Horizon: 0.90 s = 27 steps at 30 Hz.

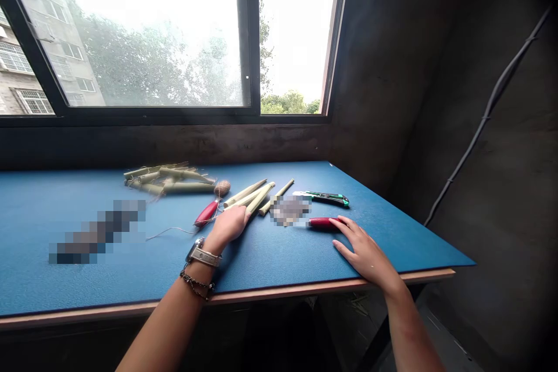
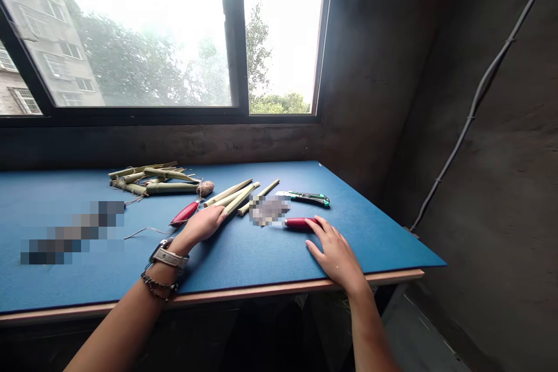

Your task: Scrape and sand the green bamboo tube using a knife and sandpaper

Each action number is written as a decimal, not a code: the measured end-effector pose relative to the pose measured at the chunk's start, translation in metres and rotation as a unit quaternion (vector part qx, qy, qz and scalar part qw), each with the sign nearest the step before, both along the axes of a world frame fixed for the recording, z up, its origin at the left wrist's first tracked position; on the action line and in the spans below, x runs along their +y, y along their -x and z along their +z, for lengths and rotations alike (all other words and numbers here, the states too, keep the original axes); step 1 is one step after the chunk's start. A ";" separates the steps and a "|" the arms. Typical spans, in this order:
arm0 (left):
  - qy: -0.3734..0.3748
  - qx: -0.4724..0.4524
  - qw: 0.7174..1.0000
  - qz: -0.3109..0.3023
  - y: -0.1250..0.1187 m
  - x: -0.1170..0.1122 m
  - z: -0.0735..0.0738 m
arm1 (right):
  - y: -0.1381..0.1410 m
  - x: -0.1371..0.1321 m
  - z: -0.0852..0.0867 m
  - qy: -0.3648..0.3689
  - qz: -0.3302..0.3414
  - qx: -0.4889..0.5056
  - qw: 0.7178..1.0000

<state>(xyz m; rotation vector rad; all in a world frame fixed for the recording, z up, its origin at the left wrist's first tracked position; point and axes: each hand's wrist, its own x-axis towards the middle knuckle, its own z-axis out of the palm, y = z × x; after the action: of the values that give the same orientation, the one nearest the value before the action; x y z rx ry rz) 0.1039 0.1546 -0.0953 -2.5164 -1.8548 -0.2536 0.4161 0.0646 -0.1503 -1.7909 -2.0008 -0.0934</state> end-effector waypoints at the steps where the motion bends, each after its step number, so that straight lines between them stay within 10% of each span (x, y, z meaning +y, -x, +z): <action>1: 0.001 -0.008 1.000 -0.001 0.001 0.001 0.000 | 0.000 0.000 0.000 -0.001 0.000 0.000 1.000; 27: 0.009 -0.024 1.000 0.001 0.002 0.003 0.001 | 0.001 -0.001 0.001 0.004 0.002 0.008 1.000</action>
<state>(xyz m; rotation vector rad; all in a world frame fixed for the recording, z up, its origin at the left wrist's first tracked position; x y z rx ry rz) 0.1021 0.1572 -0.0942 -2.5429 -1.8843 -0.2997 0.4152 0.0637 -0.1493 -1.7868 -1.9964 -0.0700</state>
